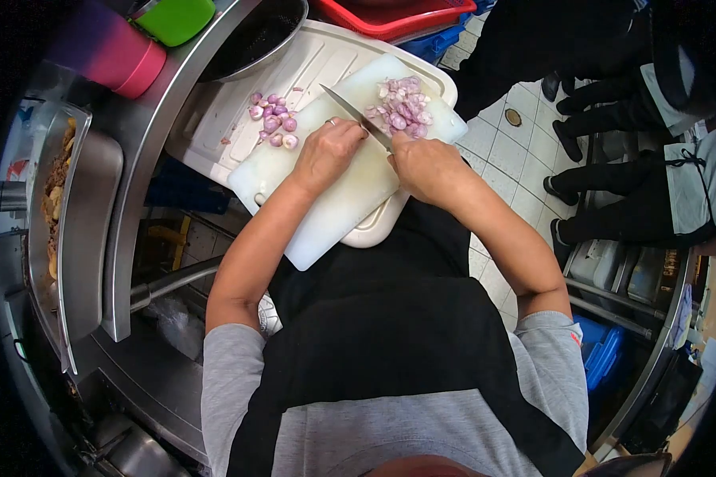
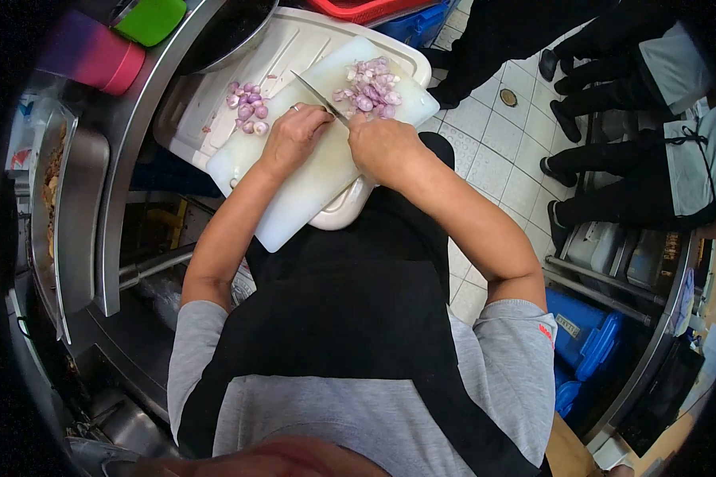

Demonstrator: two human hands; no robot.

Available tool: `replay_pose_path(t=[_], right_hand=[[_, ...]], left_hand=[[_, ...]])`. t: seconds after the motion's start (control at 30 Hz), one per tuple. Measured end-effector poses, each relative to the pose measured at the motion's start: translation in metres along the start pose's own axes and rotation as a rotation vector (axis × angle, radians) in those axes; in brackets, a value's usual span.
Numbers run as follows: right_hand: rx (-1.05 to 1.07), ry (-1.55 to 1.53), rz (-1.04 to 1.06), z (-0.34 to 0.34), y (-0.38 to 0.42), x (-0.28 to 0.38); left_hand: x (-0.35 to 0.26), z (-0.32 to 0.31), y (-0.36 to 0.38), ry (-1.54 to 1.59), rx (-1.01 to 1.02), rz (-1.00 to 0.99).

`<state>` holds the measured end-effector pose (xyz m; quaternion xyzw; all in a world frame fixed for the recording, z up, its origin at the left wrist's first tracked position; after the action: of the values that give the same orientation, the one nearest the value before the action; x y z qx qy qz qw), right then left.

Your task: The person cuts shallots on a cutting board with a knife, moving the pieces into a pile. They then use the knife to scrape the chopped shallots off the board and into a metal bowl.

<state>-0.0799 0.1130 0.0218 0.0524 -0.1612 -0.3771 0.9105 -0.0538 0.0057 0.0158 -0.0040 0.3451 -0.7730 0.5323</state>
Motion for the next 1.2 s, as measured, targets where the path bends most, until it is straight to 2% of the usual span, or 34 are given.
replay_pose_path(t=[0.2, 0.43, 0.5, 0.73, 0.8, 0.87, 1.0, 1.07, 1.13, 1.2], right_hand=[[-0.048, -0.075, -0.028, -0.014, -0.007, -0.003], [-0.005, -0.074, 0.011, -0.006, 0.001, 0.001], [-0.022, -0.116, -0.064, -0.018, -0.008, -0.004], [0.036, -0.063, 0.048, -0.003, -0.003, -0.003], [-0.044, -0.116, 0.007, -0.012, -0.007, -0.013], [-0.040, -0.157, -0.015, -0.018, -0.013, -0.019], [-0.018, -0.237, -0.010, -0.011, -0.010, -0.029], [-0.057, -0.232, -0.054, 0.003, 0.003, -0.030], [-0.091, -0.247, -0.031, 0.009, 0.016, -0.025], [0.011, -0.207, -0.007, 0.002, 0.027, -0.016]], left_hand=[[0.001, 0.001, -0.001, 0.017, -0.020, 0.021], [-0.002, 0.005, -0.002, 0.009, -0.040, 0.016], [-0.002, 0.005, -0.001, 0.017, -0.044, 0.017], [-0.004, 0.005, 0.004, -0.039, -0.043, 0.020], [-0.024, 0.000, 0.011, -0.063, 0.031, -0.069], [-0.043, 0.004, 0.022, -0.080, 0.022, -0.077], [-0.040, 0.031, 0.043, -0.062, -0.039, 0.055], [-0.016, 0.057, 0.053, -0.190, -0.103, 0.225], [0.006, 0.082, 0.056, -0.290, -0.160, 0.314], [0.021, 0.089, 0.055, -0.329, -0.145, 0.374]])
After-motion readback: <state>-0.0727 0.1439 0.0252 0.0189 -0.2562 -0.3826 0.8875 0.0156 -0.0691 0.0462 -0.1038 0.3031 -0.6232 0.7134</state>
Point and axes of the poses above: each hand's wrist, its own y-axis away from the middle knuckle, its own z-axis out of the back of the hand, x = y × z, the point moved 10 cm from there along -y, towards the middle knuckle
